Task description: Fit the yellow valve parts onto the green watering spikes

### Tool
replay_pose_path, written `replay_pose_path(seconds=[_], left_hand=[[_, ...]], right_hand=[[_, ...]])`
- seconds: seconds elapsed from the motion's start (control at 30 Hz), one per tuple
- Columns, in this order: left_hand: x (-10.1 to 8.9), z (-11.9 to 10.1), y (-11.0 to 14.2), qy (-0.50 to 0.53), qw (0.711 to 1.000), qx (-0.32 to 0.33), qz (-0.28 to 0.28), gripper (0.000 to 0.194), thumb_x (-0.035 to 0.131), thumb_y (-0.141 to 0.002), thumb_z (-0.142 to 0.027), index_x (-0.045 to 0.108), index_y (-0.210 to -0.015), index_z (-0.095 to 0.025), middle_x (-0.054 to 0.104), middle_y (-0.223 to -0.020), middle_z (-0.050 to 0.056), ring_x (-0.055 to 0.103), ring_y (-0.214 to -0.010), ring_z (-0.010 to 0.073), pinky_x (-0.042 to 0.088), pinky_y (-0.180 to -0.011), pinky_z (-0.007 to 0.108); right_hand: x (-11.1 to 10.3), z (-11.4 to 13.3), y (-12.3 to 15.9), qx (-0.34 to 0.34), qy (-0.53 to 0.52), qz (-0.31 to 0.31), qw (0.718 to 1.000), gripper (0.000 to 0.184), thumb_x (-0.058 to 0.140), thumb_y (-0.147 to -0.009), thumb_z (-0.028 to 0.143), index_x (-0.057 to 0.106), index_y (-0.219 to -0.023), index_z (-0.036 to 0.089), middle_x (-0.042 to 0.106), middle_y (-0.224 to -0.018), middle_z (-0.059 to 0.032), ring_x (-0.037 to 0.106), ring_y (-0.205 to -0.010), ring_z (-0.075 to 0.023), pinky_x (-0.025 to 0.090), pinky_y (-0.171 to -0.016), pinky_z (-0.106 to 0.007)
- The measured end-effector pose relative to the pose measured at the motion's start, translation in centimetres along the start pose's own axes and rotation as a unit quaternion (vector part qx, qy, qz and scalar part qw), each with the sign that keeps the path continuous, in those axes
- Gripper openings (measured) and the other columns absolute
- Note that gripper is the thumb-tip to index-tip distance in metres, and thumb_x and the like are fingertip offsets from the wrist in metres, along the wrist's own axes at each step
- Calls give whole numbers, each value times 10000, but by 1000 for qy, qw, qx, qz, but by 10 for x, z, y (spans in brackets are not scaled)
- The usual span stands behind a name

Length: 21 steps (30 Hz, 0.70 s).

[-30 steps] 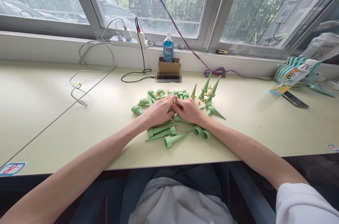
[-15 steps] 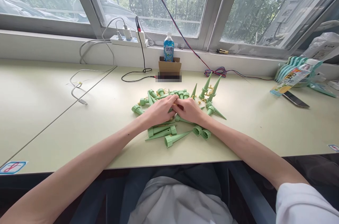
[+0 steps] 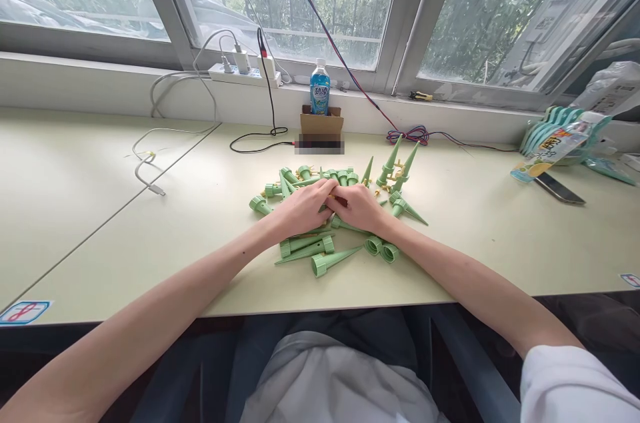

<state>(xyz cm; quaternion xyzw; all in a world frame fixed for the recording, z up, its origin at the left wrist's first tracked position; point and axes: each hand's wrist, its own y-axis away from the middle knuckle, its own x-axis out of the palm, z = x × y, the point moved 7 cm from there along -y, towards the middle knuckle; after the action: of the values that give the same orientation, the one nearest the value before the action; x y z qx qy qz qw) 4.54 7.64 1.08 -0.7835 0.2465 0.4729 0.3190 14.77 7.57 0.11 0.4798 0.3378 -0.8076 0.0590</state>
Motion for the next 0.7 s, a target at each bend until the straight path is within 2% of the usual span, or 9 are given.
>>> replay_pose_path(seconds=[0.17, 0.37, 0.7], left_hand=[[-1, -1, 0, 2, 1000, 2, 1, 271, 497, -789, -108, 488, -1041, -207, 617, -1034, 80, 625, -879, 259, 478, -721, 366], [1, -1, 0, -2, 1000, 5, 9, 218, 491, -784, -101, 472, -971, -212, 615, -970, 68, 617, -851, 254, 462, -702, 359], [3, -2, -1, -15, 1000, 2, 18, 193, 486, -795, -116, 453, -961, -209, 621, -956, 66, 612, -850, 251, 453, -690, 350]], right_hand=[[0, 0, 1, 0, -5, -4, 1000, 236, 552, -949, 293, 629, -762, 170, 595, -585, -1, 498, -524, -120, 322, -562, -232], [1, 0, 0, -2, 4, 10, 1000, 339, 532, -971, 306, 597, -669, 168, 572, -572, -7, 454, -514, -109, 295, -553, -236], [1, 1, 0, 5, 7, 15, 1000, 380, 518, -982, 308, 607, -645, 156, 569, -568, -6, 408, -506, -95, 283, -545, -234]])
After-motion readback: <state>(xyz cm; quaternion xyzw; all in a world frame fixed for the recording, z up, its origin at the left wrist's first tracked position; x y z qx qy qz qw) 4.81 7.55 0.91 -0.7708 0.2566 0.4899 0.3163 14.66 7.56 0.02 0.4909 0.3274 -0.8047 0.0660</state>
